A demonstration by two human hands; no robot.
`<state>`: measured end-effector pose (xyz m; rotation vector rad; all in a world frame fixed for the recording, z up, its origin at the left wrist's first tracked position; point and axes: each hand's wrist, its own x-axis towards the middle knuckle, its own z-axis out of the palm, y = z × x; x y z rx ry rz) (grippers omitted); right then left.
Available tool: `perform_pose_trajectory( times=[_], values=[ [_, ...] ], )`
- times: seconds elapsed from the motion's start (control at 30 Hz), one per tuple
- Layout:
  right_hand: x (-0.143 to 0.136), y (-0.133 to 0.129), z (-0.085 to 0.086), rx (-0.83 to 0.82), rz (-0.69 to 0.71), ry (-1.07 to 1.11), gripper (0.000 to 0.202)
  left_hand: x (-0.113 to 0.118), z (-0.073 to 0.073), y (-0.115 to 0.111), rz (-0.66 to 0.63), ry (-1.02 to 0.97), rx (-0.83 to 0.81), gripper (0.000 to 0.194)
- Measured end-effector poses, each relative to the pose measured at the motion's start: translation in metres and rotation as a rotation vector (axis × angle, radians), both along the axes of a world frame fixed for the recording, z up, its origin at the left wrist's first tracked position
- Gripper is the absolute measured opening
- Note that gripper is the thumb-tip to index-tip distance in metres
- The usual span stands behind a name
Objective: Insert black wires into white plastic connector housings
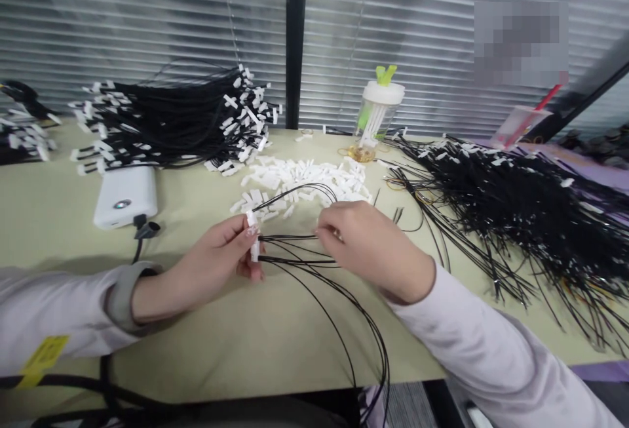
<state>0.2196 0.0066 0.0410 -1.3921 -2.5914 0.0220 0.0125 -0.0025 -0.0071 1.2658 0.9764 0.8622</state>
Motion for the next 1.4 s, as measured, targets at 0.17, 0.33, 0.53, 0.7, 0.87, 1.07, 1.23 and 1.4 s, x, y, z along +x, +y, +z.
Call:
perform_pose_trajectory(
  times=[0.17,0.33,0.53,0.7,0.87,1.07,1.23,1.4],
  values=[
    [0.010,0.006,-0.003,-0.089,-0.004,-0.074,0.029,0.000,-0.002,0.001,0.015,-0.033,-0.024,0.022],
    [-0.001,-0.001,-0.004,-0.197,0.141,0.013,0.033,-0.001,-0.002,0.000,0.000,-0.018,-0.004,0.022],
    [-0.015,-0.007,-0.011,-0.029,0.181,0.024,0.021,0.000,0.001,-0.001,-0.032,0.044,0.023,0.023],
    [-0.015,-0.010,-0.008,0.312,0.100,-0.206,0.020,0.002,0.005,-0.001,-0.026,0.103,0.027,0.024],
    [-0.002,-0.009,0.000,0.427,-0.044,-0.331,0.022,0.002,0.004,-0.001,-0.047,0.109,0.038,0.022],
    [0.007,-0.004,0.004,0.415,-0.119,-0.246,0.030,0.001,0.004,-0.001,-0.071,0.126,0.019,0.021],
    [0.001,-0.006,0.003,0.470,0.076,-0.390,0.024,0.001,0.000,0.000,0.008,0.088,0.030,0.023],
    [-0.003,-0.001,0.002,0.617,0.128,-0.388,0.017,0.002,0.000,0.002,0.112,0.000,-0.004,0.021]
  ],
)
